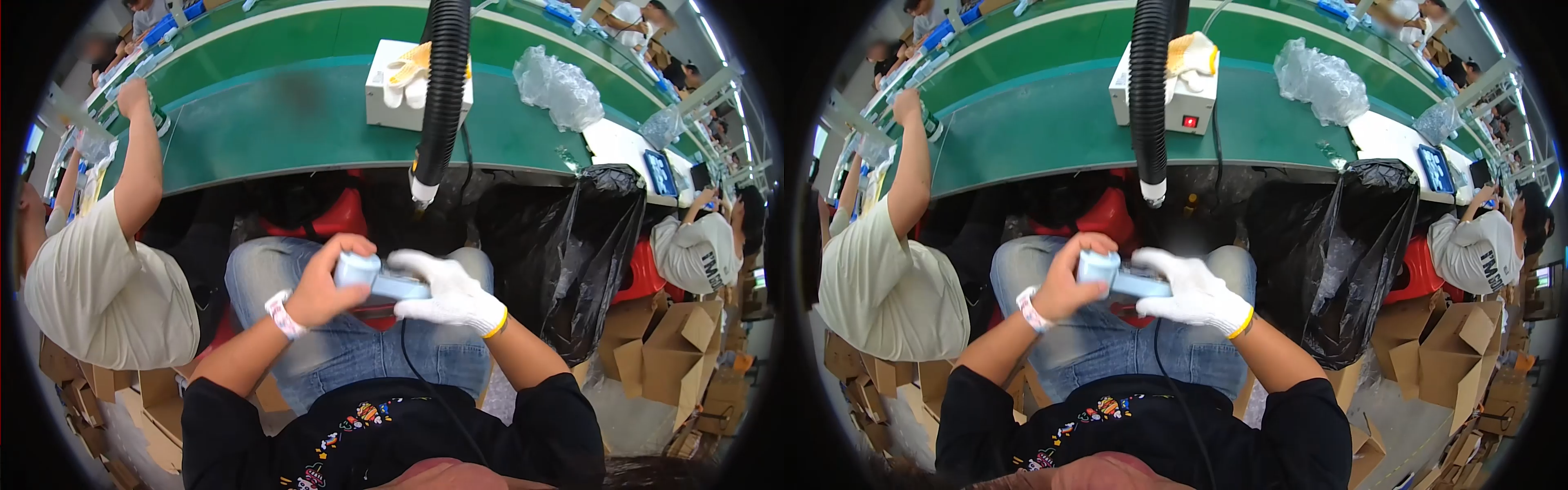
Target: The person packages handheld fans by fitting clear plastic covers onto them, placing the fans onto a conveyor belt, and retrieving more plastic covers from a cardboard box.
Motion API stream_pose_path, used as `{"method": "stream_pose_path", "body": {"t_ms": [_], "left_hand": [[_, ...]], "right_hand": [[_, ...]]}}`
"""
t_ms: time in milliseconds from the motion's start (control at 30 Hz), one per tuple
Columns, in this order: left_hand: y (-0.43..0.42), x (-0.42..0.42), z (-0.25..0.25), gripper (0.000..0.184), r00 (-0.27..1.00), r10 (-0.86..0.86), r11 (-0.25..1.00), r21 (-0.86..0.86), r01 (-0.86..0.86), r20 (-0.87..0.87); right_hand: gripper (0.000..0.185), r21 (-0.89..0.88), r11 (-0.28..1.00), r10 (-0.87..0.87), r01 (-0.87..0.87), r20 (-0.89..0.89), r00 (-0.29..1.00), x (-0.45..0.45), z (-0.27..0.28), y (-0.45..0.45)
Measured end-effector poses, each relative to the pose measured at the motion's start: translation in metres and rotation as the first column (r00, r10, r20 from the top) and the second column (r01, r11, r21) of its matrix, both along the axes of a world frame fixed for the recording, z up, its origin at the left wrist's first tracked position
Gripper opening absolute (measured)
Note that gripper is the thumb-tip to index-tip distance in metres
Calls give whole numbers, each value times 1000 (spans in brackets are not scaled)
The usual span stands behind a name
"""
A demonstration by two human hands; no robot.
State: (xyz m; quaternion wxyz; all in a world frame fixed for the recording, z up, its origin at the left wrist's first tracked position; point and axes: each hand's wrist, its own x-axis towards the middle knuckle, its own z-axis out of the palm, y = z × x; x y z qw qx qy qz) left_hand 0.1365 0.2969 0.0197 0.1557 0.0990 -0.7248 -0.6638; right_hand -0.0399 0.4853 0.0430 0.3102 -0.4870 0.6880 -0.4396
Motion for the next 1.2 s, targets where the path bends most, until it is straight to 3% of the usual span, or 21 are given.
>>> {"method": "stream_pose_path", "body": {"t_ms": [33, 67, 100, 267, 333, 367, 433, 467, 500, 567, 600, 667, 733, 800, 833, 867, 933, 1000, 1100, 1167, 1200], "left_hand": [[3, 0, -4, 50, 987, -69, 957, -289, 26, -142], [16, 3, -8, 51, 980, -8, 935, -349, -64, -200], [30, 8, -14, 52, 964, 52, 905, -397, -156, -261], [38, 12, -40, 47, 951, 123, 913, -343, -220, -284], [28, 3, -36, 46, 979, 201, 972, -120, -202, -19], [24, -1, -35, 45, 971, 207, 978, -3, -208, 120], [9, 10, -49, 46, 976, 178, 978, 89, -190, 126], [-4, 15, -57, 46, 980, 148, 968, 181, -171, 137], [-18, 17, -55, 46, 958, 273, 896, 339, -287, 90], [-51, 21, -38, 45, 865, 502, 671, 624, -400, 15], [-75, 13, -23, 44, 796, 605, 543, 740, -398, -16], [-116, -21, 5, 44, 630, 770, 550, 609, -572, -103], [-177, -62, -3, 50, 600, 776, 625, 373, -686, -196], [-236, -122, -20, 53, 583, 788, 603, 58, -796, -196], [-254, -153, -13, 52, 576, 772, 512, -271, -815, -271], [-269, -184, -7, 52, 584, 737, 341, -560, -755, -338], [-288, -238, 4, 52, 615, 600, 180, -662, -727, -512], [-333, -284, -7, 58, 633, 569, 171, -678, -715, -524], [-362, -307, -3, 65, 618, 706, 217, -725, -654, -346], [-353, -306, 4, 75, 575, 818, 361, -785, -503, 8], [-346, -305, 3, 75, 549, 836, 344, -787, -512, 8]], "right_hand": [[58, 112, 985, 137, -134, -20, 990, -1, -3, 1], [59, 224, 941, 268, -255, -32, 963, -3, -7, 1], [59, 218, 947, 255, -237, -54, 966, 0, -12, 2], [58, 253, 954, 227, -160, -263, 938, 13, -37, 1], [57, 265, 952, 231, -154, -293, 928, 7, -37, -3], [54, 245, 954, 220, -174, -174, 960, 2, -32, -4], [48, 197, 959, 195, -203, 56, 979, -14, -23, -7], [38, 86, 994, 73, -70, -37, 997, -29, -19, -7], [28, -38, 998, -63, 59, -114, 991, -48, -15, -4], [23, -337, 879, -417, 337, -198, 887, -110, -45, 2], [23, -412, 765, -576, 495, -95, 812, -130, -33, 1], [24, -507, 647, -732, 569, -205, 650, -188, -27, 0], [26, -616, 665, -746, 423, -569, 346, -230, -1, -12], [28, -569, 686, -689, 454, -708, 154, -258, 24, -31], [28, -571, 682, -691, 457, -708, 146, -276, 33, -42], [29, -561, 691, -659, 456, -748, 78, -293, 42, -52], [31, -546, 706, -619, 452, -785, 19, -321, 57, -71], [25, -516, 700, -528, 494, -839, -128, -338, 69, -88], [22, -439, 708, -440, 552, -887, -141, -349, 77, -106], [20, -394, 731, -396, 557, -910, -123, -347, 78, -119], [23, -386, 728, -402, 567, -910, -103, -340, 78, -120]]}}
